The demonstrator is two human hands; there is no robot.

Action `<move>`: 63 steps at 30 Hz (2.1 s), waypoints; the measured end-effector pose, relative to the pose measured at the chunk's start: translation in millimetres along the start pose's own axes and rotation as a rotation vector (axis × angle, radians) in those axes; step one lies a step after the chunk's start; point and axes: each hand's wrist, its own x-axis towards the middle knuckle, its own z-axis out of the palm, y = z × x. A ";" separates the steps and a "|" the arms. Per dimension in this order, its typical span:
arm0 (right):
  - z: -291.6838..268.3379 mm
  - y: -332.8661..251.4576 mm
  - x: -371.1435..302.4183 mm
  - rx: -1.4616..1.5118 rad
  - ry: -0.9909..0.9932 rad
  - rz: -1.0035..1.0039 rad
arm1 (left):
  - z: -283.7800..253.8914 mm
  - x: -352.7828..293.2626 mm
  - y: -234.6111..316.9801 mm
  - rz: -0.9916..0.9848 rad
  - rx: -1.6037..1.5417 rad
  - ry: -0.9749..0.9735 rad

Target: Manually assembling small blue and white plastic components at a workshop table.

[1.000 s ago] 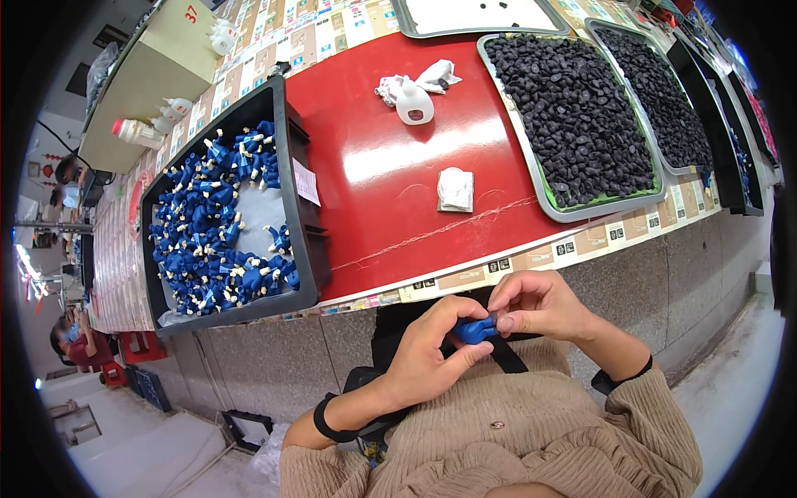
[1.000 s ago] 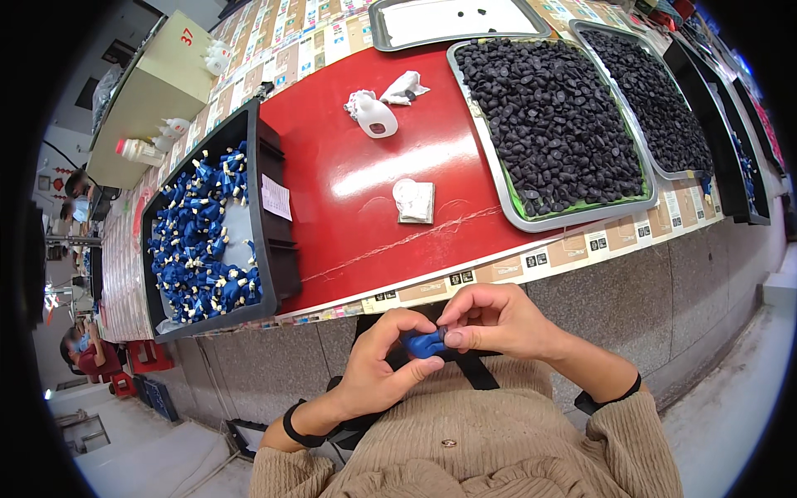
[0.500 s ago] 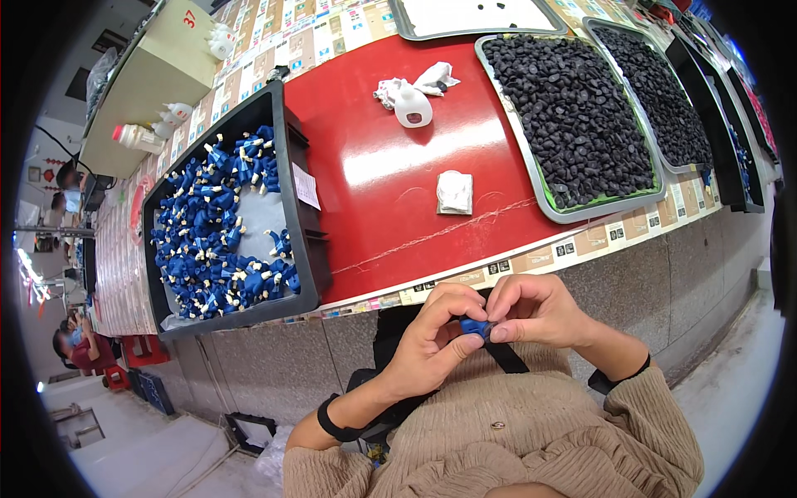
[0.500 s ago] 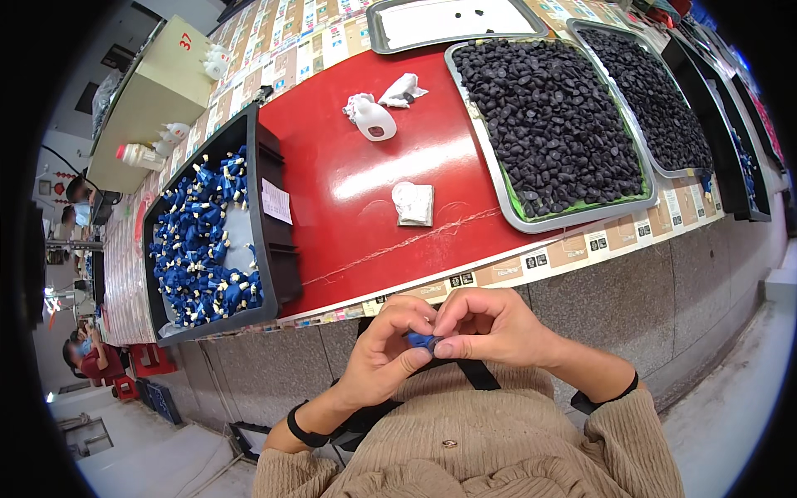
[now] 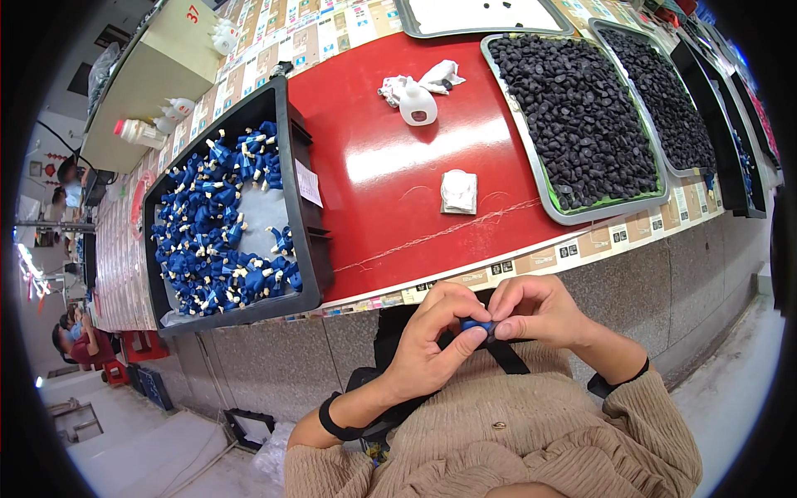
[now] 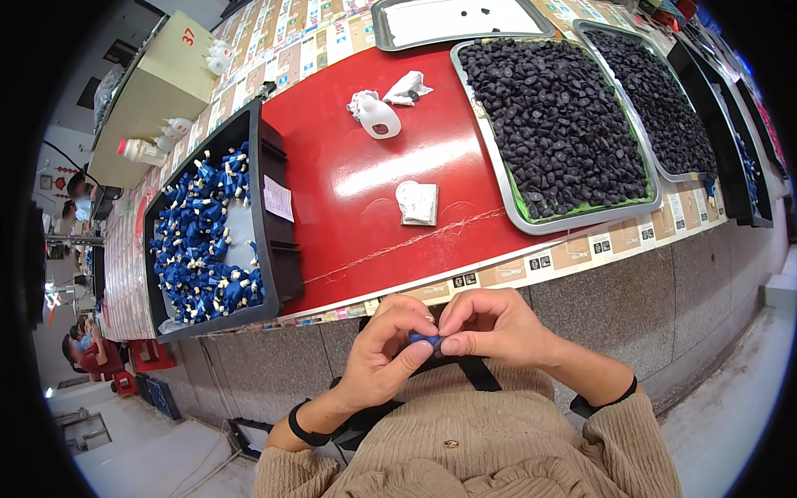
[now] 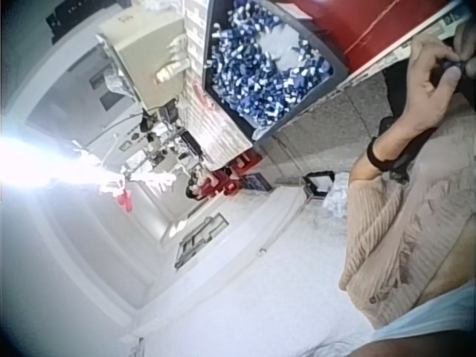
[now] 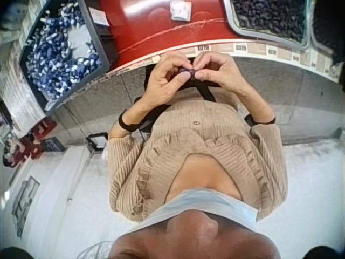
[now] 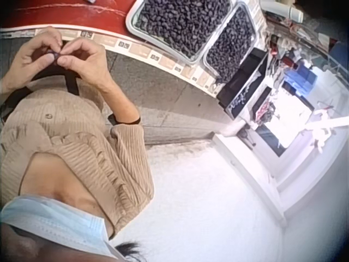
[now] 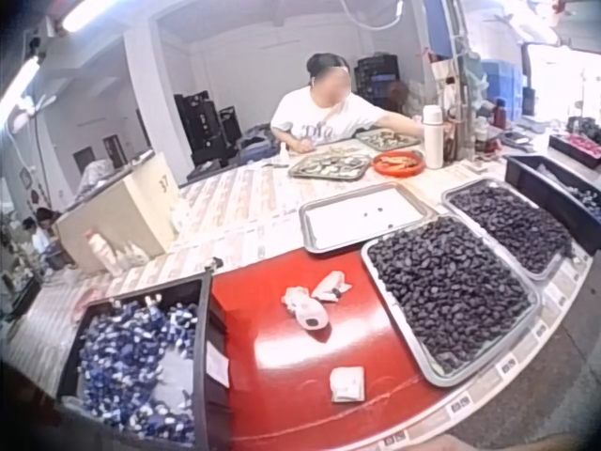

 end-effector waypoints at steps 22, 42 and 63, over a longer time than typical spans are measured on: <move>-9.3 3.5 1.9 0.443 0.090 0.268 | 2.9 2.2 22.0 -0.470 -0.363 0.024; -8.5 0.2 1.8 0.205 0.114 0.178 | -1.2 4.5 19.8 -0.471 -0.349 -0.007; 1.6 -11.5 3.3 -0.814 0.030 -0.302 | 12.2 1.1 12.0 -0.359 -0.092 -0.031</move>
